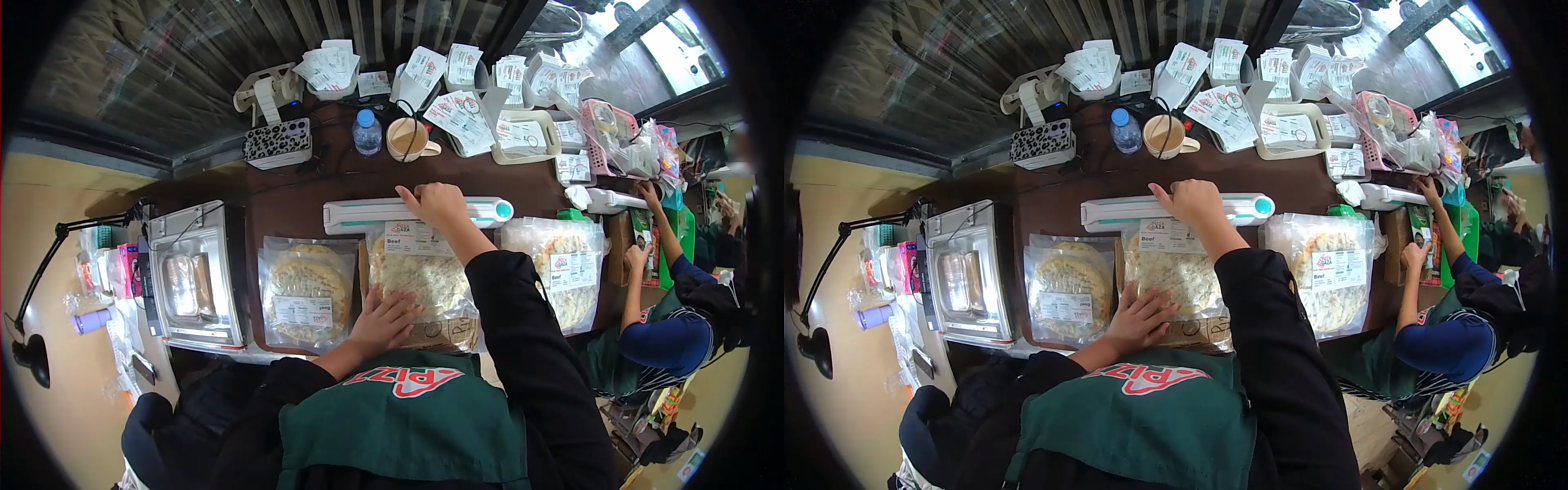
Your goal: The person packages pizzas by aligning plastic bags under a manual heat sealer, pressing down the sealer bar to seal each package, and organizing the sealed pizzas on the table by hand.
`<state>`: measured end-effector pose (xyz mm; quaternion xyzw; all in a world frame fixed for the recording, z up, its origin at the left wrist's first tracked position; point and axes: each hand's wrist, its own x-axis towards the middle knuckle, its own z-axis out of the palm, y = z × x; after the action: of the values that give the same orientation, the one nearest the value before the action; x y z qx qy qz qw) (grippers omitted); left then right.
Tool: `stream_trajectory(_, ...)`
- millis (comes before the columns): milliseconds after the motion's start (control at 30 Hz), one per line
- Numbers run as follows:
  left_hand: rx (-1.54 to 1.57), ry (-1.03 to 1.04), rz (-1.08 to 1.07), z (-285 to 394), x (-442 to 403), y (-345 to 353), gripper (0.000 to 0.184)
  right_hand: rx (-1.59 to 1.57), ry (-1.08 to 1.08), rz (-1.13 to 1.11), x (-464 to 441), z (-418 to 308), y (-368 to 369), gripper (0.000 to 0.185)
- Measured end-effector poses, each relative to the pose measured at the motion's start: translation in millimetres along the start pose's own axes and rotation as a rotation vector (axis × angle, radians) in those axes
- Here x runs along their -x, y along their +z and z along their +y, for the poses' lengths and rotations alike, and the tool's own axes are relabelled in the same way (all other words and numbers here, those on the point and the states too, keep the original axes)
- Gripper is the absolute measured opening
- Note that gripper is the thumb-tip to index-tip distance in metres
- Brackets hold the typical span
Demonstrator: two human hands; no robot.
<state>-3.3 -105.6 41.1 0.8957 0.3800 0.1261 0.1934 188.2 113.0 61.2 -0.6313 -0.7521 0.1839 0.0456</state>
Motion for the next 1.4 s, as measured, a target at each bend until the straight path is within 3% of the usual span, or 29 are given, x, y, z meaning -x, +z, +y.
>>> stream_trajectory(1400, 0.036, 0.015, 0.028, 0.2, -1.2, 1.3, 0.046, 0.031, 0.023, 0.097, 4.5, 0.7, 4.5, 0.07)
